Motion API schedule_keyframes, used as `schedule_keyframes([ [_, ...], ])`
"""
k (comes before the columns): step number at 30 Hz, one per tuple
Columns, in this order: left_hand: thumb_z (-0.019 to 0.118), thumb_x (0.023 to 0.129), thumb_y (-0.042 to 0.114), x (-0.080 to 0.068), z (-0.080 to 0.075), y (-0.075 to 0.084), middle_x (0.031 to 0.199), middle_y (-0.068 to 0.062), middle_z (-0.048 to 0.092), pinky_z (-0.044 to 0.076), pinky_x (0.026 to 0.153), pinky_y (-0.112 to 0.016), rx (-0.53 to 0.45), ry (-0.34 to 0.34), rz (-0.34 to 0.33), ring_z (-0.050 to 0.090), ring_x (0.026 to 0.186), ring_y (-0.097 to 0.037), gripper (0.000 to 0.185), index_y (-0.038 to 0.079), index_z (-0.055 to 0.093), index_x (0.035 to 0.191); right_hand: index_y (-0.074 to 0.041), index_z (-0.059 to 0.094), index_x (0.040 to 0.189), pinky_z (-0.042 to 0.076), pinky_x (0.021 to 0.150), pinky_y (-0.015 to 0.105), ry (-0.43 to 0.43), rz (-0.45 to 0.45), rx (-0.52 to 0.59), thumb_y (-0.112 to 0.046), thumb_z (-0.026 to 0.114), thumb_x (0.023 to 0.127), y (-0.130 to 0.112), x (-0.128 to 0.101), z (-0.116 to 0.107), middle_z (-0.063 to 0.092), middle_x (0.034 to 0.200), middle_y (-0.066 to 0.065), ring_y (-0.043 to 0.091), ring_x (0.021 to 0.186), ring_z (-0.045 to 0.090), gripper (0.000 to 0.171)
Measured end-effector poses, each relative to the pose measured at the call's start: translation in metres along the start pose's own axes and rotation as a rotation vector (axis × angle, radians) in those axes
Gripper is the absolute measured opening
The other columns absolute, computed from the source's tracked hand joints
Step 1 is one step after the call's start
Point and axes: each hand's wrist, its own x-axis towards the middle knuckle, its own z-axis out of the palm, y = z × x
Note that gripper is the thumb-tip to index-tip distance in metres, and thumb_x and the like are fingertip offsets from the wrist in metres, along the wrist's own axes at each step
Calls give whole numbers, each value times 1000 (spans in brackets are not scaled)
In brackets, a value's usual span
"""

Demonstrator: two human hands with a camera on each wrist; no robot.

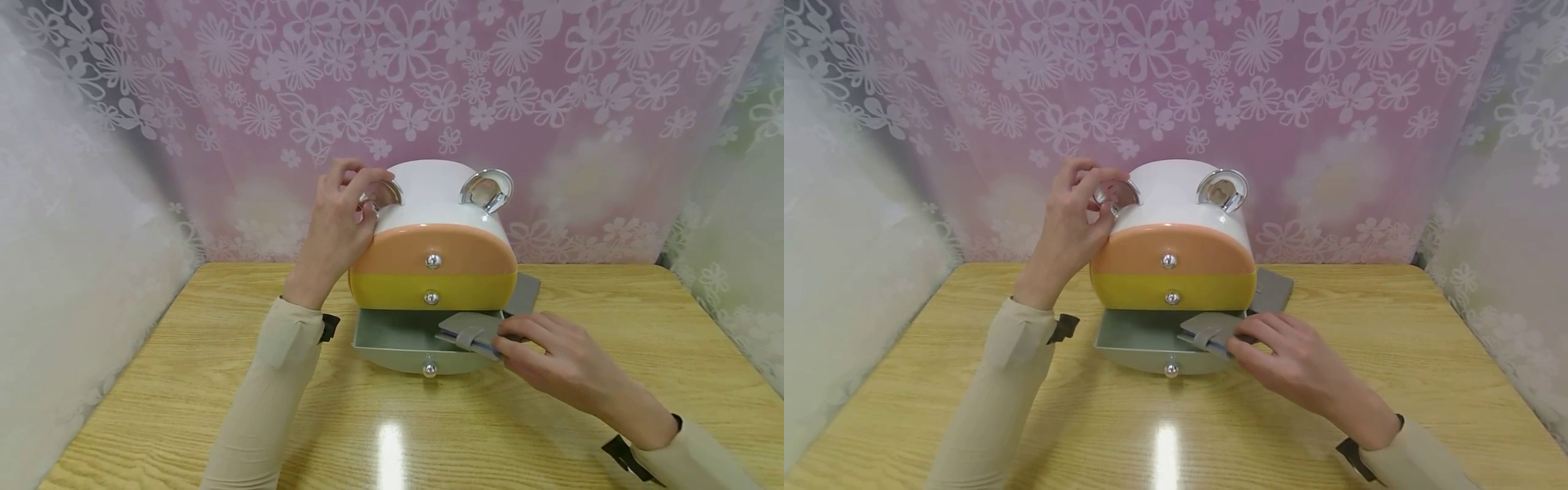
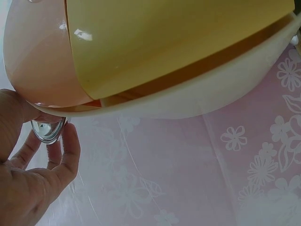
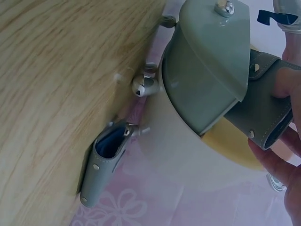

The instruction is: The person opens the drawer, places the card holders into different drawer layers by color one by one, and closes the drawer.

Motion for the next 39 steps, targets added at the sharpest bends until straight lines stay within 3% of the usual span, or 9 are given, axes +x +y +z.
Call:
schedule_keyframes([
  [17, 56, 88, -9, 1, 1, -1, 120, -14, 53, 44, 92, -45, -7, 7, 4, 53, 107, -32, 41, 13, 69, 119, -13, 77, 103, 55, 72, 42, -52, 48, -58, -25, 46, 109, 11, -8, 21, 73, 99, 7, 28, 91, 68, 33],
  [29, 57, 89, -7, 0, 1, -1, 121, -14, 53, 46, 90, -43, 5, -5, -8, 52, 108, -33, 40, 15, 69, 119, -12, 74, 115, 54, 67, 26, -190, 119, 91, -25, 43, 109, 9, -8, 18, 65, 108, 7, 20, 92, 63, 35],
  [39, 57, 88, -9, 0, 1, 0, 120, -14, 53, 44, 92, -45, 12, -1, 5, 53, 104, -32, 41, 14, 69, 119, -12, 74, 113, 57, 67, 26, -113, 82, 64, -24, 40, 111, 9, -4, 20, 68, 107, 10, 20, 90, 67, 37],
])
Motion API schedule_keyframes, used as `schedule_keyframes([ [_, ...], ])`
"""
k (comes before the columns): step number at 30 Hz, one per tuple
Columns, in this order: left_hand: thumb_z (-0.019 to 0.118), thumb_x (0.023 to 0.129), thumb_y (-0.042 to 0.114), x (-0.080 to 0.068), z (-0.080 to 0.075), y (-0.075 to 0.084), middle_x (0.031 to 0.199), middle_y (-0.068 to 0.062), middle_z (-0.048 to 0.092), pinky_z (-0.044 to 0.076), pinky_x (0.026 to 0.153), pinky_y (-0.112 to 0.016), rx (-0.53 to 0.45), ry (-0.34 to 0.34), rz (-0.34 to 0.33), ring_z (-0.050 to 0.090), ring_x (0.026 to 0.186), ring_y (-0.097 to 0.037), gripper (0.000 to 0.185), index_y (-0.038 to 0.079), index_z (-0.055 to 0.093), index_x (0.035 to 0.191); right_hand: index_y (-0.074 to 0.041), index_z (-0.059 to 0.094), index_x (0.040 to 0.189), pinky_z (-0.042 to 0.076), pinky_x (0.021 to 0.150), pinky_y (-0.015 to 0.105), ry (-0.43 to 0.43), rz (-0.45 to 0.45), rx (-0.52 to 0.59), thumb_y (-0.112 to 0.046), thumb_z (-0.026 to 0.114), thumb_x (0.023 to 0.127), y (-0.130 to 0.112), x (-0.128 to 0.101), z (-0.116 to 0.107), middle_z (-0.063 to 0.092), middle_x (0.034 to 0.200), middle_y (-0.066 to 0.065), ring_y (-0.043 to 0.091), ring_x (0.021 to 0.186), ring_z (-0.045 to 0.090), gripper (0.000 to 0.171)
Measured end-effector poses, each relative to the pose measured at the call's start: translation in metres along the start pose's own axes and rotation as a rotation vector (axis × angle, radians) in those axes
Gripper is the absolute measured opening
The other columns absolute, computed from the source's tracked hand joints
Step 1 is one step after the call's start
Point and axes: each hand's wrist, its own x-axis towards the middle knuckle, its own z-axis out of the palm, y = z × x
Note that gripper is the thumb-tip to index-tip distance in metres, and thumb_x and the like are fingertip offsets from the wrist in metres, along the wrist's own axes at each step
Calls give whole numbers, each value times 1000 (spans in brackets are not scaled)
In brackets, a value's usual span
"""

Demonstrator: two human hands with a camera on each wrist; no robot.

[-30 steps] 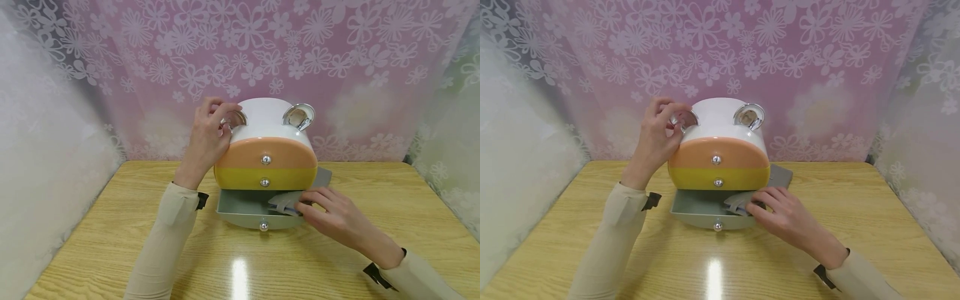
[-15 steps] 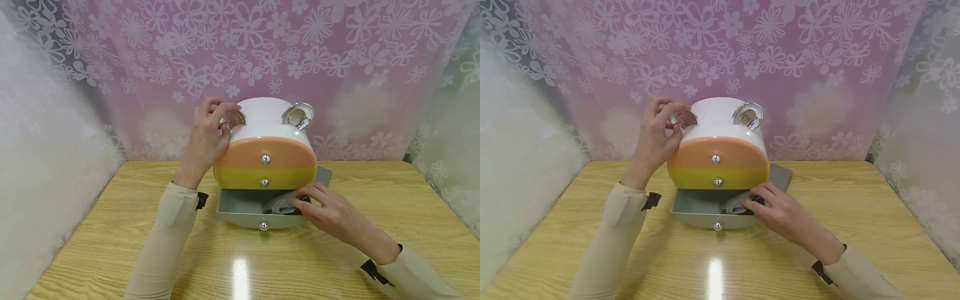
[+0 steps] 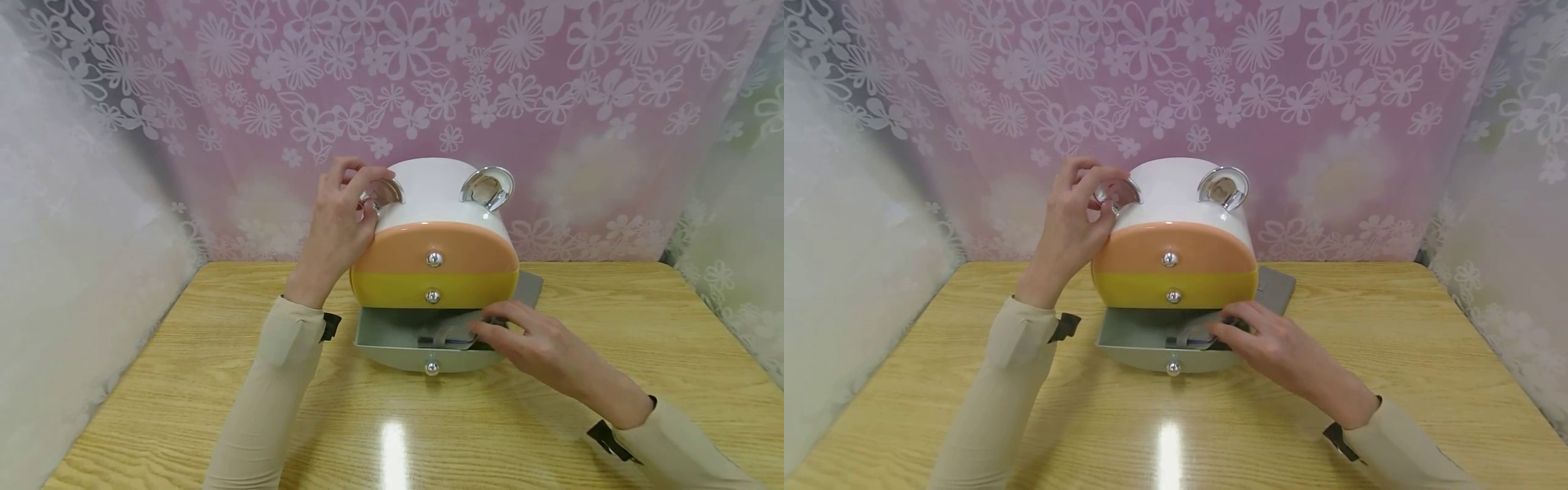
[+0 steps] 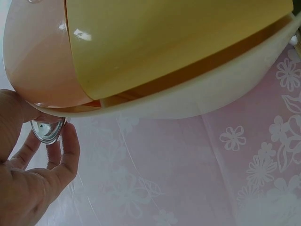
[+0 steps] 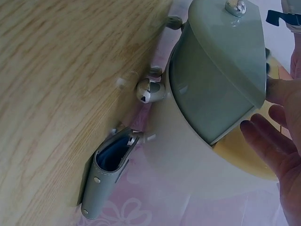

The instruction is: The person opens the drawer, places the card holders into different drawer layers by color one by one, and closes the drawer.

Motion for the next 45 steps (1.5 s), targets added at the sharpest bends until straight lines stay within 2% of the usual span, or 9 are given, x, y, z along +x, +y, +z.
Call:
schedule_keyframes([
  [7, 57, 88, -8, 0, 0, 0, 121, -14, 53, 45, 91, -43, -5, -2, -9, 53, 105, -33, 40, 14, 70, 119, -14, 74, 117, 57, 69, 28, 8, 19, -29, -27, 41, 111, 1, 0, -4, 68, 108, 11, 21, 90, 68, 36],
  [14, 57, 89, -7, 0, 1, 1, 120, -14, 53, 48, 86, -40, -26, -6, -20, 52, 107, -34, 39, 15, 69, 119, -12, 77, 109, 53, 60, 25, 89, -2, -79, -31, 49, 108, 9, 2, -10, 70, 101, 10, 19, 77, 67, 33],
  [25, 57, 89, -8, -1, 1, 0, 120, -14, 53, 48, 85, -40, -32, -2, -20, 51, 107, -34, 40, 14, 70, 120, -8, 78, 105, 47, 54, 26, 129, 28, -141, -36, 51, 106, 21, -9, -31, 72, 96, 11, 19, 68, 64, 38],
  [36, 56, 88, -8, 0, 0, 1, 120, -14, 53, 49, 83, -37, -41, 9, -13, 52, 106, -32, 41, 14, 70, 119, -11, 78, 101, 49, 49, 25, 55, 83, -182, -45, 47, 107, 44, -36, -33, 72, 96, 10, 19, 67, 67, 47],
  [45, 57, 88, -8, 0, 0, 2, 120, -14, 53, 48, 86, -40, -37, 5, -20, 51, 107, -33, 40, 14, 70, 119, -14, 76, 106, 50, 52, 29, -75, 110, -144, -49, 43, 107, 68, -61, -26, 71, 98, 6, 17, 69, 66, 48],
])
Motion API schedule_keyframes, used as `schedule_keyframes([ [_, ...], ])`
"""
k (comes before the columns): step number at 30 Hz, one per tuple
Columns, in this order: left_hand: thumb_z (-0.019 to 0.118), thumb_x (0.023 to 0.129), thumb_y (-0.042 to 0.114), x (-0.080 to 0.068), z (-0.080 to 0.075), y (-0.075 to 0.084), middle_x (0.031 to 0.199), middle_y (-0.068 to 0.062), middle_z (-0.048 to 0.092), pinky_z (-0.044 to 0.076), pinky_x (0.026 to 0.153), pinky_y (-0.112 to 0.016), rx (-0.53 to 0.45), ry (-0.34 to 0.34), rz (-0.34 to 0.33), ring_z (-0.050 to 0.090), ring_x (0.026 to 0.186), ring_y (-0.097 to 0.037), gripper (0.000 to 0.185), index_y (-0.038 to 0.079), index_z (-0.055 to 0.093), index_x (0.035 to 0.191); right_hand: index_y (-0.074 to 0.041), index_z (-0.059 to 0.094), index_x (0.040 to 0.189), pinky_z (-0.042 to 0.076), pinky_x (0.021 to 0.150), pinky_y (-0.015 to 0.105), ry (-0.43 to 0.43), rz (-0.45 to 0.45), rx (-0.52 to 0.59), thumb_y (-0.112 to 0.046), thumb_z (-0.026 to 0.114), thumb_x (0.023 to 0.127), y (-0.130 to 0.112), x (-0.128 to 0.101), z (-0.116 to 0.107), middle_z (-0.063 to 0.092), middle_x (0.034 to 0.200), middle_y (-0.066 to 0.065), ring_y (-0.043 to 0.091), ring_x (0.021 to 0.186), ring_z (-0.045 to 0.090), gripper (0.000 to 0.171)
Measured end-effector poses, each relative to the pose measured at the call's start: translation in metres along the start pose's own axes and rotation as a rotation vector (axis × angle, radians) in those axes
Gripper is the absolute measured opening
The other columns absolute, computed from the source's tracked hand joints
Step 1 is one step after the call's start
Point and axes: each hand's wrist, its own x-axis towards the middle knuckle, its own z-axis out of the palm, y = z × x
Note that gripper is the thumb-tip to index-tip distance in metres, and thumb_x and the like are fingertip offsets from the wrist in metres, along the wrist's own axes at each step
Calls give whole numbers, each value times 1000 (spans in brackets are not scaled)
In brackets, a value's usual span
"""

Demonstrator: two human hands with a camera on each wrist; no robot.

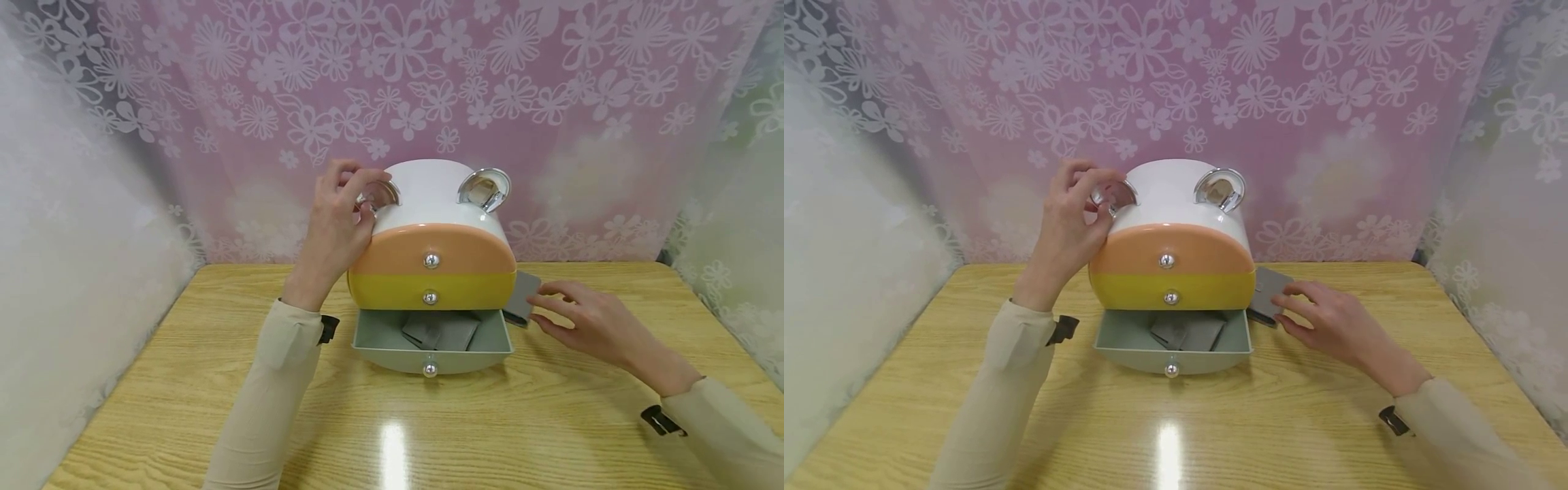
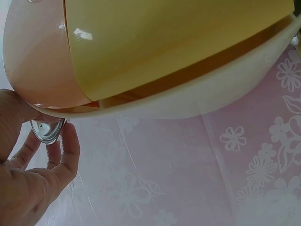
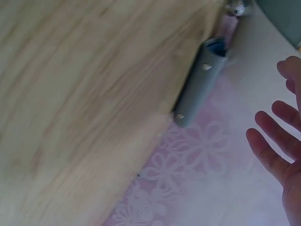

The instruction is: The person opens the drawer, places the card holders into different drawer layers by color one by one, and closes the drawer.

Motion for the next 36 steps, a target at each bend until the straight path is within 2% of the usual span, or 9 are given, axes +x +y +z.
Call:
schedule_keyframes([
  [9, 56, 88, -8, 0, 0, 0, 120, -15, 52, 49, 85, -39, 2, 5, 8, 50, 106, -34, 41, 13, 70, 120, -14, 77, 108, 54, 56, 34, -168, 10, 10, -55, 37, 105, 20, -10, 17, 71, 100, 6, 18, 74, 67, 57],
  [11, 56, 88, -9, 0, -1, -1, 120, -15, 52, 49, 84, -39, 1, 6, 7, 51, 105, -34, 41, 13, 70, 120, -14, 77, 111, 54, 57, 34, -212, 22, 14, -51, 53, 102, 22, -10, 20, 71, 102, 6, 18, 75, 68, 45],
  [13, 56, 88, -9, 0, -1, -1, 120, -15, 52, 49, 84, -39, 0, 7, 9, 50, 105, -34, 41, 13, 70, 120, -15, 76, 115, 55, 58, 34, -252, 37, 12, -42, 72, 94, 22, -8, 22, 71, 105, 6, 17, 76, 68, 34],
  [16, 56, 87, -9, 0, -1, -2, 120, -15, 52, 48, 86, -41, 1, 13, 16, 51, 103, -33, 42, 13, 70, 119, -16, 75, 120, 54, 58, 33, -311, 76, 17, -26, 87, 79, 23, -6, 24, 71, 110, 5, 17, 78, 68, 44],
  [20, 56, 87, -9, 1, -1, -2, 119, -15, 53, 46, 88, -43, 4, 13, 20, 51, 102, -33, 42, 14, 70, 119, -15, 74, 122, 55, 60, 33, -373, 118, 22, -23, 87, 78, 24, -7, 25, 72, 111, 4, 17, 81, 69, 46],
  [23, 56, 88, -8, 0, 0, -1, 120, -15, 53, 47, 87, -42, 3, 5, 7, 51, 104, -33, 41, 13, 70, 120, -14, 75, 119, 55, 61, 33, -395, 112, 22, -15, 85, 77, 25, -10, 25, 73, 109, 6, 17, 82, 69, 44],
  [29, 57, 88, -8, 0, 0, 0, 121, -15, 52, 50, 84, -39, 6, -5, -6, 51, 105, -33, 40, 14, 70, 120, -14, 77, 116, 48, 56, 25, -399, 81, 5, 1, 83, 71, 27, -20, 19, 69, 103, 5, 8, 69, 59, 48],
  [32, 57, 88, -8, 0, 0, 1, 121, -15, 52, 50, 83, -38, 7, -5, -4, 51, 105, -33, 41, 13, 70, 121, -15, 78, 113, 45, 55, 25, -420, 108, -8, -3, 83, 72, 27, -24, 14, 65, 99, 2, 6, 68, 54, 42],
  [36, 58, 88, -8, -1, 0, 1, 121, -15, 52, 51, 82, -37, 5, -7, -6, 50, 105, -33, 41, 13, 70, 120, -16, 76, 102, 52, 64, 38, -443, 173, -12, -19, 87, 73, 27, -30, 9, 62, 94, -1, 20, 82, 61, 32],
])
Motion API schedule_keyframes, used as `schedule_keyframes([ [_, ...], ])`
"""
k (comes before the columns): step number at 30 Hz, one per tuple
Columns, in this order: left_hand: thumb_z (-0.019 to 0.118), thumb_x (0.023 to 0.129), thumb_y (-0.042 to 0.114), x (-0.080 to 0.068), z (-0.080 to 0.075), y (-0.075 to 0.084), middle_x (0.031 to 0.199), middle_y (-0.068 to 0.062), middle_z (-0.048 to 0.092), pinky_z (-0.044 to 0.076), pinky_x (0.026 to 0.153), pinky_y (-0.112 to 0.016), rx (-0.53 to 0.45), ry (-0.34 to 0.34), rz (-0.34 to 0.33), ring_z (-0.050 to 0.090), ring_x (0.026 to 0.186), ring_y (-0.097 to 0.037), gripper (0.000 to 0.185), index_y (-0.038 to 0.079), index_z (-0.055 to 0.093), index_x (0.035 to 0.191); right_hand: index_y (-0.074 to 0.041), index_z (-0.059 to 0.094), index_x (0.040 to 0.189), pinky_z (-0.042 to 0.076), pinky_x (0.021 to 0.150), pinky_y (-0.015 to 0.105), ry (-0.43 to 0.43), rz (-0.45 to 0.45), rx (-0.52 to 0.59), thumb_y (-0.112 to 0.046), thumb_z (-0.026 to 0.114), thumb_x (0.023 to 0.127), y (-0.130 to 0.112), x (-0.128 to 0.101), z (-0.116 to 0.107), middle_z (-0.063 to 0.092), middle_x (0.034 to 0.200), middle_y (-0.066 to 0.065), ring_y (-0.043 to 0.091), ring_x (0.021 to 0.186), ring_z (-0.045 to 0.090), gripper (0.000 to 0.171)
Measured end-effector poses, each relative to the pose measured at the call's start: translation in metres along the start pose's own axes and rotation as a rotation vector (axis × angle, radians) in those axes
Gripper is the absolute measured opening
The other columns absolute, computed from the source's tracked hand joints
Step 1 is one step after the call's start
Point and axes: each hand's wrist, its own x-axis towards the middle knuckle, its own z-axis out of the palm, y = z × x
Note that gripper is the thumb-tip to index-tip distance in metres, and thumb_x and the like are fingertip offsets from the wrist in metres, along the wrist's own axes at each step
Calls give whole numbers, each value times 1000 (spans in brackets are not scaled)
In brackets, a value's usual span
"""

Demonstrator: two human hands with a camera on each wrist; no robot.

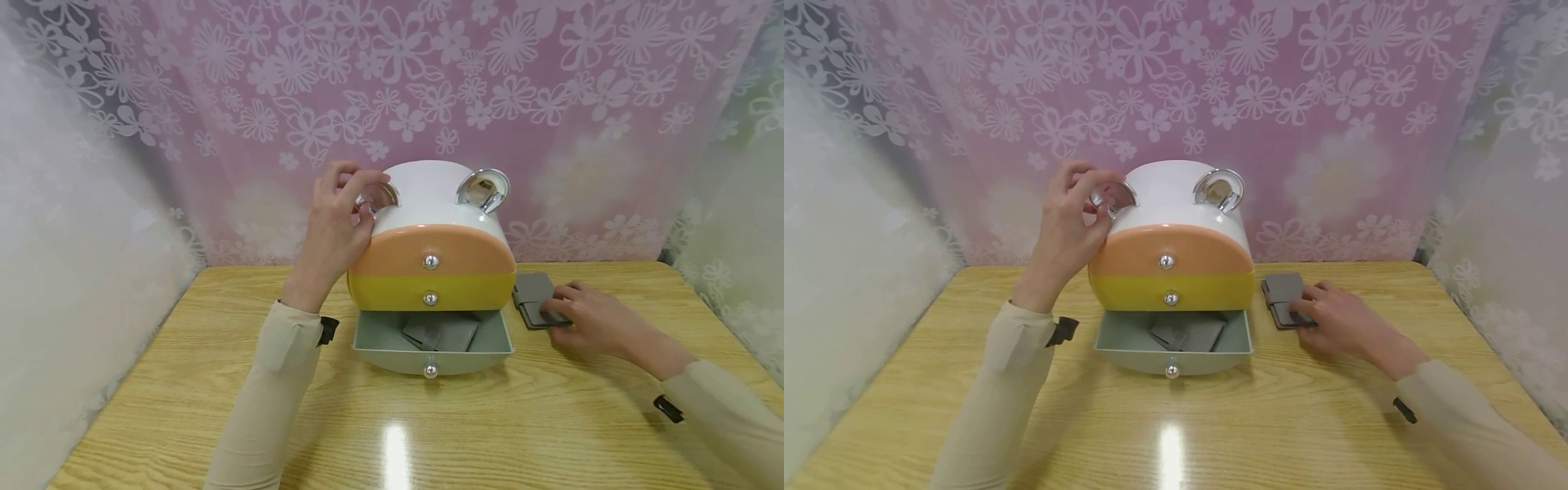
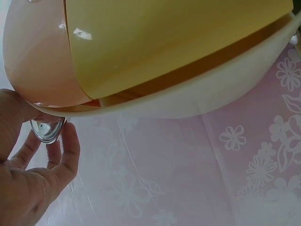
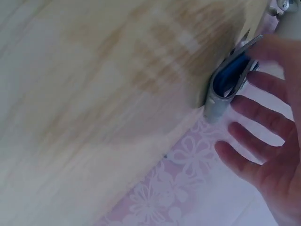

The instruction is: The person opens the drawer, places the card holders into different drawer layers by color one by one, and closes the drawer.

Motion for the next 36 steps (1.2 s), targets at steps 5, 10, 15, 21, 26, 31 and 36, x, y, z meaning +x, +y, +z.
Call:
schedule_keyframes([
  [5, 57, 88, -8, -2, 0, -2, 121, -14, 52, 51, 81, -37, -1, 3, -10, 50, 106, -33, 40, 14, 70, 120, -18, 67, 91, 55, 74, 47, 15, 12, 37, -28, 92, 69, 0, -1, 1, 64, 100, 4, 30, 93, 65, 35],
  [10, 56, 88, -8, -3, 1, -3, 122, -14, 52, 50, 82, -37, -3, 4, -4, 49, 106, -33, 40, 14, 70, 119, -19, 61, 94, 45, 62, 29, -39, 55, 78, -28, 90, 75, -2, 4, 1, 59, 91, -5, 8, 76, 53, 37],
  [15, 56, 88, -9, -3, 0, -3, 122, -14, 52, 50, 84, -38, -3, 3, -4, 50, 105, -32, 42, 14, 70, 120, -15, 65, 117, 44, 59, 31, -64, 38, 38, -22, 83, 80, -5, 7, 2, 62, 99, -1, 10, 76, 55, 42],
  [21, 56, 88, -9, -2, 1, -2, 121, -14, 52, 46, 88, -41, 3, 9, 16, 52, 102, -30, 42, 14, 70, 120, -17, 69, 125, 37, 59, 27, -51, 56, 40, -13, 74, 80, -7, 5, 2, 58, 96, 1, 8, 72, 42, 45],
  [26, 56, 87, -10, -2, 1, -2, 120, -15, 52, 44, 90, -42, 2, 13, 33, 53, 99, -30, 43, 13, 70, 120, -17, 72, 121, 42, 62, 33, -4, 66, 46, -10, 75, 79, -5, -4, 3, 62, 100, 7, 11, 76, 48, 43],
  [31, 56, 88, -9, -1, 1, -2, 120, -15, 52, 43, 93, -44, 1, 12, 35, 52, 101, -31, 42, 13, 70, 120, -11, 73, 107, 46, 62, 36, 144, 67, 69, -2, 77, 73, 0, -9, 4, 65, 100, 11, 15, 76, 56, 35],
  [36, 56, 88, -9, 0, 1, -2, 120, -15, 52, 44, 93, -46, 0, 14, 33, 52, 101, -31, 41, 13, 70, 120, -10, 66, 100, 48, 60, 38, 239, 46, 79, -15, 69, 92, 6, -14, 6, 65, 101, 14, 20, 76, 58, 10],
])
